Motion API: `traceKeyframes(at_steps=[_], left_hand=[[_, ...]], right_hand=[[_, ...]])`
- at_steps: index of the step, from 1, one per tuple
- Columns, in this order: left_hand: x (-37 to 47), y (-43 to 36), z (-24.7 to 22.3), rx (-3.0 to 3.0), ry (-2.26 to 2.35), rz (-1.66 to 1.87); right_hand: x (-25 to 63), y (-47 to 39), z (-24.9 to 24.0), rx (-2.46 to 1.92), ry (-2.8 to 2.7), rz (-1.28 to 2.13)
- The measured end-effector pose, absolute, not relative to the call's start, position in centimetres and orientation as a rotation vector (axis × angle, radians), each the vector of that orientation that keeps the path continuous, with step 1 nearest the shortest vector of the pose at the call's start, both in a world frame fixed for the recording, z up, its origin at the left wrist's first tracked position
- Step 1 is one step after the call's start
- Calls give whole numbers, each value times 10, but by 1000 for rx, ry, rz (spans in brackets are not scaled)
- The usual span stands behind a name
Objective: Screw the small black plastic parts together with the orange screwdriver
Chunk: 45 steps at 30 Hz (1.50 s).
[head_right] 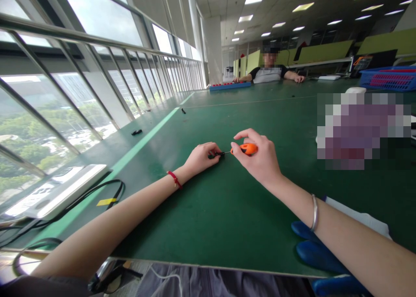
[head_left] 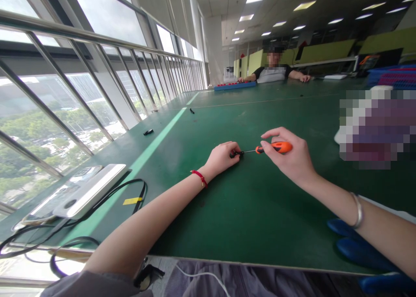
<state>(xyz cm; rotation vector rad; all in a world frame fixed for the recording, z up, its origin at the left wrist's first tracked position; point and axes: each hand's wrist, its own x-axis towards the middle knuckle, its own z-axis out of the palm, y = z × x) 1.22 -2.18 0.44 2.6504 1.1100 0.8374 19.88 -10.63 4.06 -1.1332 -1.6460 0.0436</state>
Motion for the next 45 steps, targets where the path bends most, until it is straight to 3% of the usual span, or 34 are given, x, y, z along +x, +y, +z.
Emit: traceKeyframes(at_steps=[45], left_hand=[[12, -22, 5, 2685, 1085, 819]], right_hand=[[201, -105, 41, -1142, -1582, 71]])
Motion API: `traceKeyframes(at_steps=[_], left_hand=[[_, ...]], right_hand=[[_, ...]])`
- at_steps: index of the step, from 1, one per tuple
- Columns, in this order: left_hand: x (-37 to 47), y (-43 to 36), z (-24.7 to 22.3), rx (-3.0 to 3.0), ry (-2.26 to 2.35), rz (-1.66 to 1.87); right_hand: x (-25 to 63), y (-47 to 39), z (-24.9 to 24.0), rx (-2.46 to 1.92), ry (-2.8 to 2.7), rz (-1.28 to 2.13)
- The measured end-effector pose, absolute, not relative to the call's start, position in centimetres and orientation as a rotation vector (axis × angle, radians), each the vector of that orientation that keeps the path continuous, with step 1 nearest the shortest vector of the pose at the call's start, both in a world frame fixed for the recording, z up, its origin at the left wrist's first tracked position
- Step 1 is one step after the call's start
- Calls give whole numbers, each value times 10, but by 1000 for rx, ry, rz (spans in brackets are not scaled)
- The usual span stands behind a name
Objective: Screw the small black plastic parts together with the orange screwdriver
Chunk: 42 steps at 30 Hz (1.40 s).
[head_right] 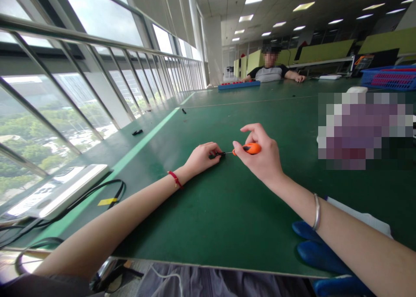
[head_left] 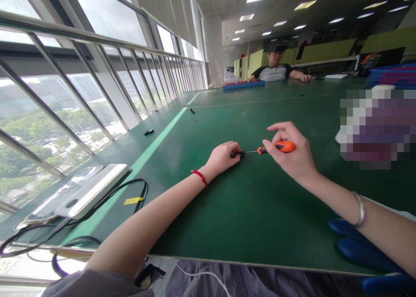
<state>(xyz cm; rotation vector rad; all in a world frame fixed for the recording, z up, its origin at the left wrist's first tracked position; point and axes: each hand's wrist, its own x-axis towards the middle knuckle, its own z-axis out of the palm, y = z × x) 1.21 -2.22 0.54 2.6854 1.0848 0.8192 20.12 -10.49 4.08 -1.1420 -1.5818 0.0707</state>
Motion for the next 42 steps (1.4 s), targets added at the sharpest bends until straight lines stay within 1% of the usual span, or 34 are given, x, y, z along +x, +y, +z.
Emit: traceKeyframes(at_steps=[4, 10, 14, 22, 28, 34, 42], left_hand=[[12, -22, 6, 2688, 1095, 807], [12, -23, 6, 2681, 1086, 817], [12, -23, 6, 2684, 1112, 801], [12, -22, 6, 2682, 1087, 811], [13, -23, 7, 2685, 1113, 791], [12, -23, 7, 2686, 1094, 794], [12, -23, 7, 2691, 1106, 798]], right_hand=[[200, -107, 41, -1161, -1638, 89], [198, -107, 41, -1054, -1584, 65], [198, -108, 42, -1133, -1654, 92], [199, -106, 41, -1099, -1595, -19], [200, -106, 42, -1159, -1669, 109], [199, -106, 41, -1100, -1616, 12], [199, -107, 42, -1175, -1679, 109]])
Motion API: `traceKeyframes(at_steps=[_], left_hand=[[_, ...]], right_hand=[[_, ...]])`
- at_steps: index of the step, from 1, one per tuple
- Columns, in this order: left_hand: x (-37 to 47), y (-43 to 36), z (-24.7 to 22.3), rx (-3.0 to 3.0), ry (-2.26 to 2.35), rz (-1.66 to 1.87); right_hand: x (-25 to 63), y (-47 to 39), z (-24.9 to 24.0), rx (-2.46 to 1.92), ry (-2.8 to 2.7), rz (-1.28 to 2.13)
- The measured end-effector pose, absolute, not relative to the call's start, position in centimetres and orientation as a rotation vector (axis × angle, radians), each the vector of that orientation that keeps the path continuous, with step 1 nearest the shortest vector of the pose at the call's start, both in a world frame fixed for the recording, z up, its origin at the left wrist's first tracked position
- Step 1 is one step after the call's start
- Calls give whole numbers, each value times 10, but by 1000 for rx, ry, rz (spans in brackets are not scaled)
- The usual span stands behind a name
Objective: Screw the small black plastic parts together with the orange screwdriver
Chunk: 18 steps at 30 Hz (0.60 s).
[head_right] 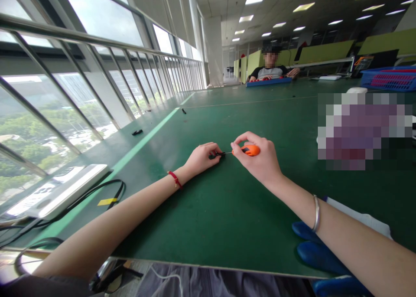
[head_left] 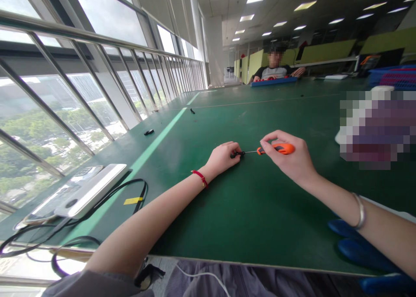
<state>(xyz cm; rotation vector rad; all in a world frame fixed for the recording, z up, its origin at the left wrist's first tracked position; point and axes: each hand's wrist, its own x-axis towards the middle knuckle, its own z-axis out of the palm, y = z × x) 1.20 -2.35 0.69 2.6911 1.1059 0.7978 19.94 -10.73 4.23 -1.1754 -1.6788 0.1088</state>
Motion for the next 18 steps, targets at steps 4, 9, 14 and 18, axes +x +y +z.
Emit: traceKeyframes(at_steps=[4, 9, 14, 18], left_hand=[[12, -24, 8, 2694, 1098, 785], [12, -23, 7, 2687, 1085, 801], [12, -24, 8, 2689, 1099, 794], [13, -23, 8, 2686, 1090, 796]], right_hand=[[200, -105, 40, -1097, -1623, 19], [201, -103, 38, -1092, -1587, 37], [198, -108, 42, -1187, -1646, 124], [199, -106, 40, -1123, -1593, 12]])
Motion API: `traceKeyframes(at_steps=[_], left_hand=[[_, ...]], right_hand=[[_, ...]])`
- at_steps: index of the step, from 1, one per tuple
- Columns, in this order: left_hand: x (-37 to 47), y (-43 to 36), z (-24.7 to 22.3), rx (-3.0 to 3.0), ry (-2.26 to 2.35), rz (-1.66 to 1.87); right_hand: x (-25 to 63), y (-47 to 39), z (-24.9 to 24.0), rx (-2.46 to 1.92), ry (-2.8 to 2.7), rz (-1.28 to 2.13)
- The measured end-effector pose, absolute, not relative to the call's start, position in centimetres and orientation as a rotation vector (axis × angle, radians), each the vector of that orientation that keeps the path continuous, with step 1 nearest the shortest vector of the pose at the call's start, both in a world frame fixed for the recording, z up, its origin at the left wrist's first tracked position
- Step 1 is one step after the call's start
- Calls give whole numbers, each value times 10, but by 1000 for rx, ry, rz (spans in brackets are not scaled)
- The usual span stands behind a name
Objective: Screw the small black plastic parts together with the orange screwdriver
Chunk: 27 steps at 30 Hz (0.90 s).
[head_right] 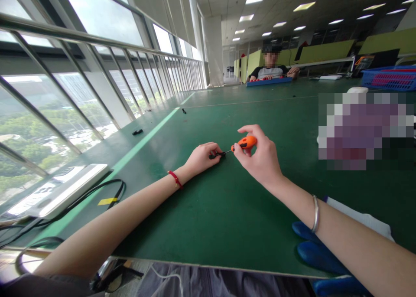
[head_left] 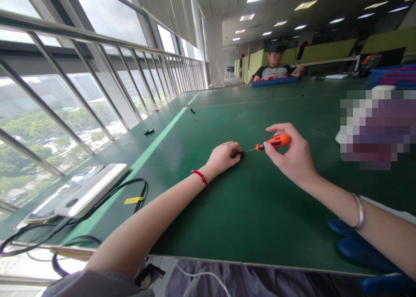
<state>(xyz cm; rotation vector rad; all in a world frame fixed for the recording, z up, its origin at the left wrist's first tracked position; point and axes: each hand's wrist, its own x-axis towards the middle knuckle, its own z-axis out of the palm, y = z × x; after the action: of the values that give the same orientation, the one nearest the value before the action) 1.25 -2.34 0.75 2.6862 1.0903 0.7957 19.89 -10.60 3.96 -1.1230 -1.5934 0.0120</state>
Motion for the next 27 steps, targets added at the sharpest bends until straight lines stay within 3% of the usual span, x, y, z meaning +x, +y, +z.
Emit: traceKeyframes(at_steps=[27], left_hand=[[12, -20, 4, 2637, 1076, 852]], right_hand=[[200, -106, 41, -1073, -1606, 76]])
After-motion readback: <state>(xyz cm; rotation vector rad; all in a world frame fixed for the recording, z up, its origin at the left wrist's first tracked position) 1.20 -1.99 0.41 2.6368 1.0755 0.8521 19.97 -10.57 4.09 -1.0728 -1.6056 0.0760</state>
